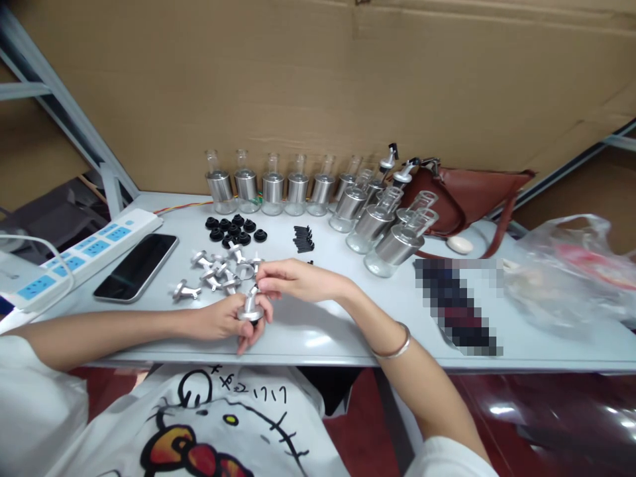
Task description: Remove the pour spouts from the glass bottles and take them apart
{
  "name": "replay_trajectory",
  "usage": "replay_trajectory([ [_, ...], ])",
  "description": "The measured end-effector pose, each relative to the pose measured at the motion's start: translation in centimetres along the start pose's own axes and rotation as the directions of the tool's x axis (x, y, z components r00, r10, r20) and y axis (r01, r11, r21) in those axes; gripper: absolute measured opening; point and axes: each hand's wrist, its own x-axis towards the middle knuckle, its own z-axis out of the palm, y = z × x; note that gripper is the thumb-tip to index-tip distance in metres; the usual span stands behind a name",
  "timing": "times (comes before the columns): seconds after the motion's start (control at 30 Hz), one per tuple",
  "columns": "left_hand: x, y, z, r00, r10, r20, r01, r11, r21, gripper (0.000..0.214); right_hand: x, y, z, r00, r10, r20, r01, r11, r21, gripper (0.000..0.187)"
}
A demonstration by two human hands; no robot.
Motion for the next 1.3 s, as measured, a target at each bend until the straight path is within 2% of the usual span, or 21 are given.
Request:
replay_trajectory([
  [0.2, 0.0, -0.1, 0.0, 1.0, -0.029, -0.008, 0.029, 0.999, 0.016, 0.044, 0.0, 0.0, 0.4, 0.999, -0.042, -0.017, 0.041, 0.999, -0.011, 0.024],
  [0.33, 0.0, 0.1, 0.0, 0.999, -0.049, 0.01, 0.048, 0.991, 0.128, 0.04, 0.1, 0.1, 0.6, 0.999, -0.045, 0.017, 0.045, 0.997, -0.054, 0.029],
  [0.4, 0.0, 0.1, 0.0, 0.999, -0.048, 0.013, 0.046, 0.989, 0.142, 0.04, 0.2, 0.2, 0.7, 0.999, -0.041, 0.023, 0.042, 0.999, -0.014, 0.032],
  [0.53, 0.0, 0.0, 0.0, 1.0, -0.02, 0.014, 0.019, 0.998, 0.066, 0.041, 0.1, 0.3, 0.6, 0.998, -0.056, 0.03, 0.054, 0.996, 0.076, 0.033],
  [0.67, 0.0, -0.2, -0.1, 1.0, 0.003, 0.03, -0.005, 0.998, 0.055, 0.044, 0.2, 0.5, 0.6, 0.996, -0.075, 0.043, 0.076, 0.997, -0.029, 0.033],
  [0.77, 0.1, -0.1, -0.1, 1.0, -0.003, 0.026, 0.001, 0.998, 0.064, 0.049, 0.4, 0.6, 1.0, 0.996, -0.086, 0.011, 0.087, 0.994, -0.065, 0.038],
  [1.0, 0.0, 0.2, 0.1, 1.0, -0.01, 0.013, 0.008, 0.986, 0.166, 0.043, 0.4, -0.1, 1.5, 0.998, -0.01, -0.063, 0.004, 0.995, -0.097, 0.056],
  [1.17, 0.2, 0.0, 0.0, 0.998, 0.015, -0.06, -0.01, 0.996, 0.084, 0.037, 0.1, -0.3, 0.7, 0.997, -0.007, -0.08, 0.004, 0.999, -0.037, 0.045],
  [1.3, 0.3, -0.4, -0.1, 0.998, 0.05, -0.045, -0.05, 0.999, 0.014, 0.043, 0.0, -0.2, 0.1, 0.997, -0.019, -0.075, 0.021, 0.999, 0.026, 0.036],
])
